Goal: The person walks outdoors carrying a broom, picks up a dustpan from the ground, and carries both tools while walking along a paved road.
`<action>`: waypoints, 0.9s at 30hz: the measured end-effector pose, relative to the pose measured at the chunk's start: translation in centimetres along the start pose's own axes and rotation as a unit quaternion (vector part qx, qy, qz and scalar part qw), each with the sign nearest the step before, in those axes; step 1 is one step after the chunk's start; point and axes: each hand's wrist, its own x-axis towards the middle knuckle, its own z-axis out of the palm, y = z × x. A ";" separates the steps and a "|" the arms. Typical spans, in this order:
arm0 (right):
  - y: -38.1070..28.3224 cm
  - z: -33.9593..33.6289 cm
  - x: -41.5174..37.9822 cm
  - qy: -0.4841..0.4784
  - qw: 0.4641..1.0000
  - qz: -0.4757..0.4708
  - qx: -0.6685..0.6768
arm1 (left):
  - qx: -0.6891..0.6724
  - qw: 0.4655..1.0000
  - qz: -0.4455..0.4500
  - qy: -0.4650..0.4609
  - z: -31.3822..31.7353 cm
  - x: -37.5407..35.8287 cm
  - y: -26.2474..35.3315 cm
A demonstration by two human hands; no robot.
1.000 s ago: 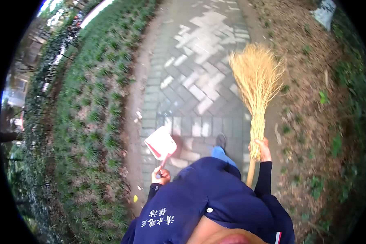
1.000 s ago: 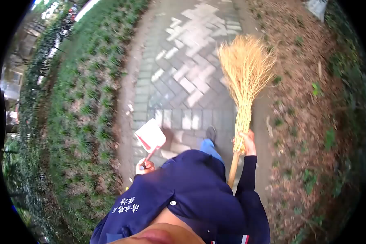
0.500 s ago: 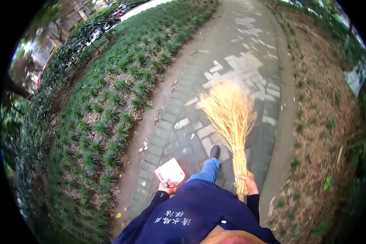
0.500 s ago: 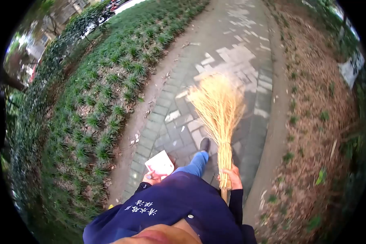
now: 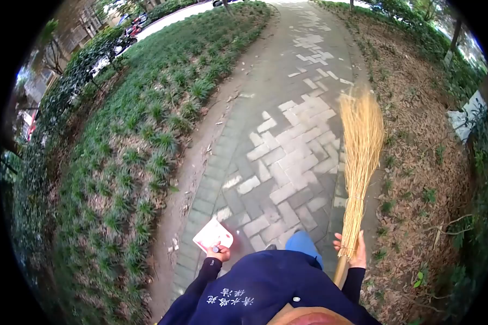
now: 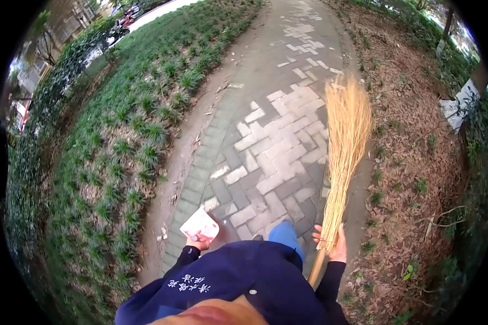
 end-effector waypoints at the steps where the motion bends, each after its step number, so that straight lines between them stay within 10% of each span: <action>1: -0.5 -2.6 3.4 0.044 0.999 0.010 -0.024 | -0.008 0.999 -0.045 -0.026 2.1 1.4 0.7; 2: -0.9 -4.2 7.0 0.066 0.996 -0.002 -0.061 | 0.031 0.997 0.068 -0.037 4.4 2.1 -0.4; 14: -22.1 6.5 46.7 -0.006 0.990 0.047 -0.136 | 0.046 0.989 0.122 -0.065 38.6 14.2 -12.1; 27: -31.6 24.2 80.4 -0.140 0.940 0.135 -0.281 | 0.038 0.996 -0.023 -0.078 63.3 38.7 -8.0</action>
